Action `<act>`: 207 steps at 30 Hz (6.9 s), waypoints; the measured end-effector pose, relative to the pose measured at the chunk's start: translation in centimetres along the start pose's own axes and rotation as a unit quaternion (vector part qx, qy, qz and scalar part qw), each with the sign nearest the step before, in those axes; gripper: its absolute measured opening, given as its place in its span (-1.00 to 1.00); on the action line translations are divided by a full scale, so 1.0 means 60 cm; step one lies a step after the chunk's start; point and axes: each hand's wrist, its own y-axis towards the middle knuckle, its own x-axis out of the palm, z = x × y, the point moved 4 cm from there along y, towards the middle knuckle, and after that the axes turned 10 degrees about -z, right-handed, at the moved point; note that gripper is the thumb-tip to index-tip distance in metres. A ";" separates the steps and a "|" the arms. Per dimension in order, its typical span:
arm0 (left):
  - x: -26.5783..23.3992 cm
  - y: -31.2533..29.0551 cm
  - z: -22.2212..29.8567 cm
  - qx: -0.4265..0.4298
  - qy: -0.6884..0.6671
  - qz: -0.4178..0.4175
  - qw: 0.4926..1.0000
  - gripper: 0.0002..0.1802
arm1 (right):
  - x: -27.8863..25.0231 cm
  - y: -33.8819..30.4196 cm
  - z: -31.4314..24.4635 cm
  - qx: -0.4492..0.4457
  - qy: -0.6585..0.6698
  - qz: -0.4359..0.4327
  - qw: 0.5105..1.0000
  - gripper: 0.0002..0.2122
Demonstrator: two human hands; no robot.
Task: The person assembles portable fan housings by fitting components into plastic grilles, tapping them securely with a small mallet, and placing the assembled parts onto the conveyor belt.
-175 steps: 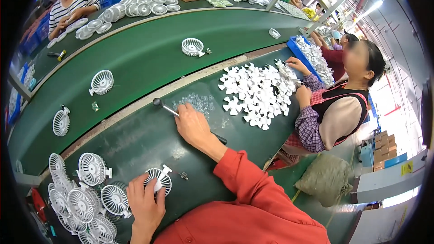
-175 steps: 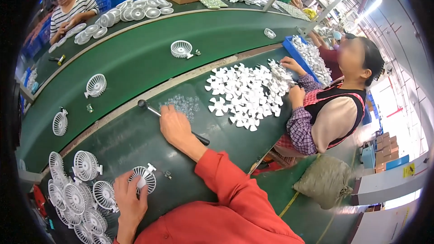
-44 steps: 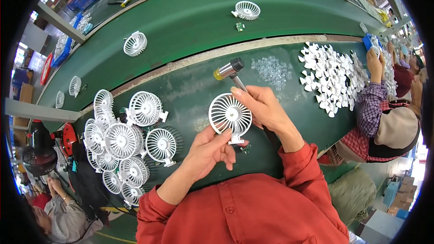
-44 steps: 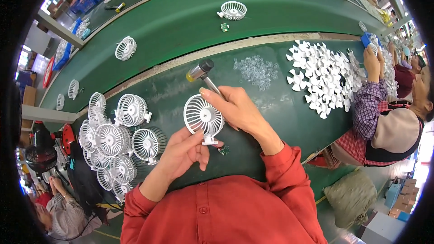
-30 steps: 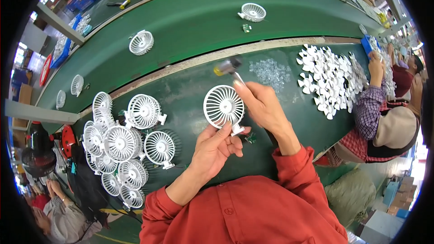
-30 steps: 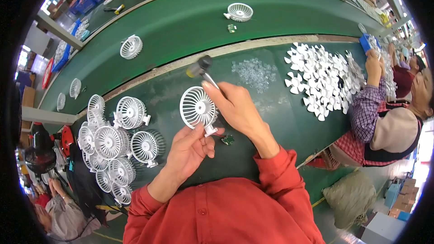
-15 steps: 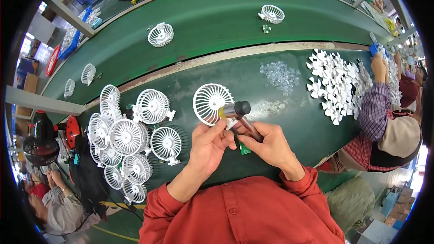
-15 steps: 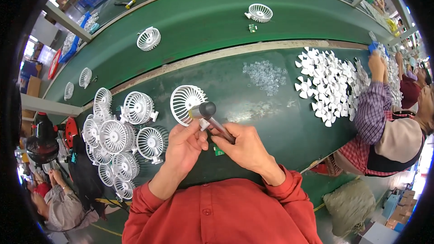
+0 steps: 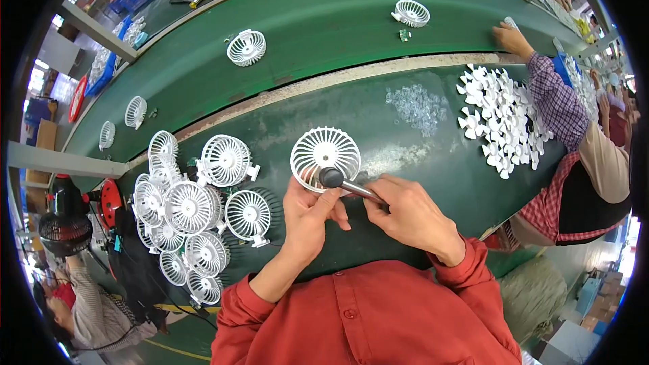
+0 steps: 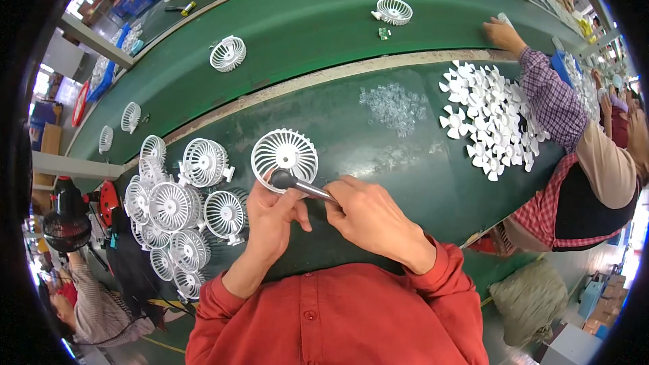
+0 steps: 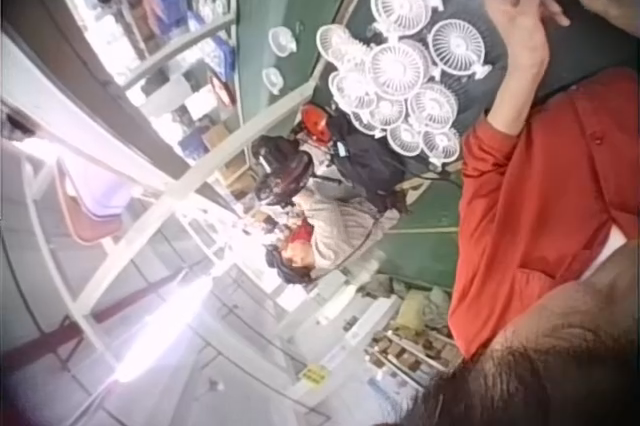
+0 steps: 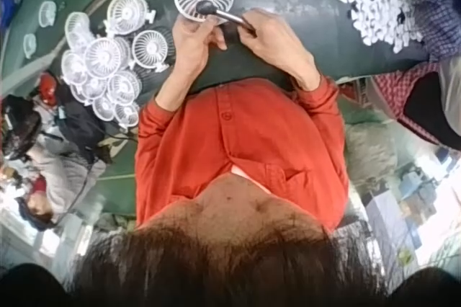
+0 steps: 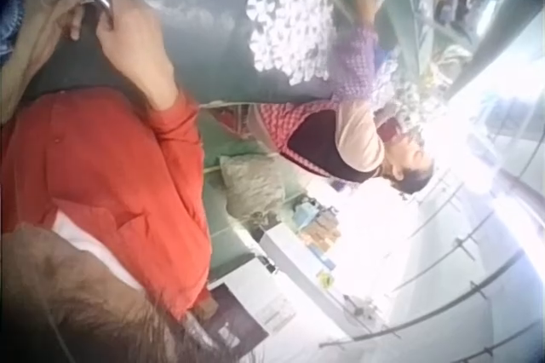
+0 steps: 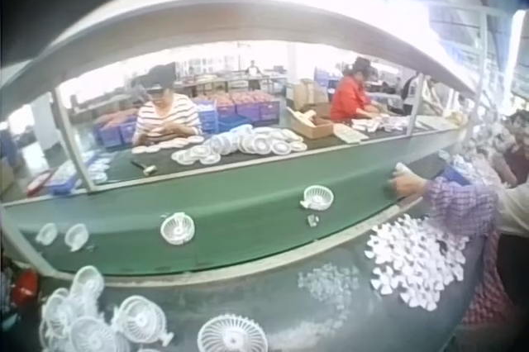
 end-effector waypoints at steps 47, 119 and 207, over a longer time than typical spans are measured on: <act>0.028 -0.029 -0.006 0.268 0.720 -0.077 0.635 -0.57 | 0.012 0.023 0.113 0.089 -0.083 0.091 0.988 -0.79; 0.032 -0.035 0.040 0.191 0.627 -0.142 0.742 -0.16 | 0.060 0.009 0.097 0.148 0.692 -0.039 0.705 -0.80; 0.150 0.234 -0.037 0.287 0.677 -0.267 0.623 -0.74 | -0.040 -0.066 0.143 0.122 0.519 0.265 0.804 -0.79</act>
